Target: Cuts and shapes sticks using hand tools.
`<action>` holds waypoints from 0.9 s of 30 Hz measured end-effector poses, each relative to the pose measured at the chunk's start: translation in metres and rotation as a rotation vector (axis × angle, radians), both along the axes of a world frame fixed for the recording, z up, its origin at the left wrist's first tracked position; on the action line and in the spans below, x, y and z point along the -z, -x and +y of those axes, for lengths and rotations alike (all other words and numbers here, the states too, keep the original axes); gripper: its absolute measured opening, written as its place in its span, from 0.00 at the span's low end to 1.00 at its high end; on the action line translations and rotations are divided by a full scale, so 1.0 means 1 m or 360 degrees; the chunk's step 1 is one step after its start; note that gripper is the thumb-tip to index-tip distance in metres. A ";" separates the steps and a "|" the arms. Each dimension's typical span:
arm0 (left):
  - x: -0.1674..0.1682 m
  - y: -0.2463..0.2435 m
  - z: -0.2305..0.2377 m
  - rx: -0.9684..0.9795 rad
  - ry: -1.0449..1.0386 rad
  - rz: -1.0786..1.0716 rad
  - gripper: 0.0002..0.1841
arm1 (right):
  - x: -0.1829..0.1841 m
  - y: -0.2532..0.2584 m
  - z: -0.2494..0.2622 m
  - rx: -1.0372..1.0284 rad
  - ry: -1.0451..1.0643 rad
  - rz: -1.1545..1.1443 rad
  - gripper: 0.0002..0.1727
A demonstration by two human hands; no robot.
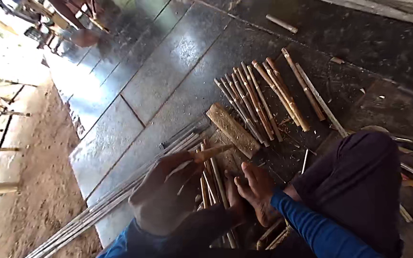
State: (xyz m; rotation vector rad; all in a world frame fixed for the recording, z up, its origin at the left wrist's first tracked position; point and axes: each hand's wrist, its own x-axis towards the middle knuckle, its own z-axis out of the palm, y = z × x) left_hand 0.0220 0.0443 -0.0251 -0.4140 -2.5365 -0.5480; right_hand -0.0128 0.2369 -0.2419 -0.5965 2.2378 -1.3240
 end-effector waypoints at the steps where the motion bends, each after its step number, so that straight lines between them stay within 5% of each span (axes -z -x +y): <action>1: 0.000 0.005 -0.004 0.0024 -0.0021 0.0003 0.05 | -0.002 0.006 -0.003 0.0030 0.0075 0.0155 0.29; 3: 0.002 0.003 -0.004 0.0010 -0.0028 0.0019 0.04 | -0.002 0.008 -0.004 -0.0038 0.0091 0.0256 0.29; 5: 0.000 -0.002 -0.001 0.0023 -0.0022 0.0001 0.03 | -0.001 0.002 0.002 -0.0077 -0.0087 -0.0111 0.35; 9: 0.003 0.003 -0.003 -0.0015 -0.0027 0.0007 0.03 | -0.001 0.009 -0.005 -0.0042 0.0096 0.0295 0.32; 12: 0.002 0.001 -0.004 -0.0011 -0.0036 -0.0015 0.07 | 0.002 0.003 -0.002 0.0010 -0.0019 0.0051 0.34; 15: 0.005 0.003 -0.006 -0.0016 -0.0044 0.0003 0.08 | -0.002 0.008 -0.006 -0.0007 0.0143 0.0276 0.33; 18: 0.003 0.001 -0.007 0.0041 -0.0022 -0.0040 0.08 | 0.002 0.005 -0.002 0.0007 -0.0025 -0.0023 0.37; 21: 0.005 0.004 -0.006 0.0033 -0.0079 -0.0045 0.09 | -0.004 0.010 -0.005 -0.0008 0.0212 0.0311 0.35; 24: 0.002 0.003 -0.007 0.0043 -0.0052 -0.0082 0.09 | 0.007 0.005 -0.004 0.0071 0.0118 0.0072 0.37; 27: 0.004 0.005 -0.010 0.0056 -0.0059 -0.0054 0.08 | 0.002 0.011 -0.004 -0.0014 0.0258 0.0303 0.34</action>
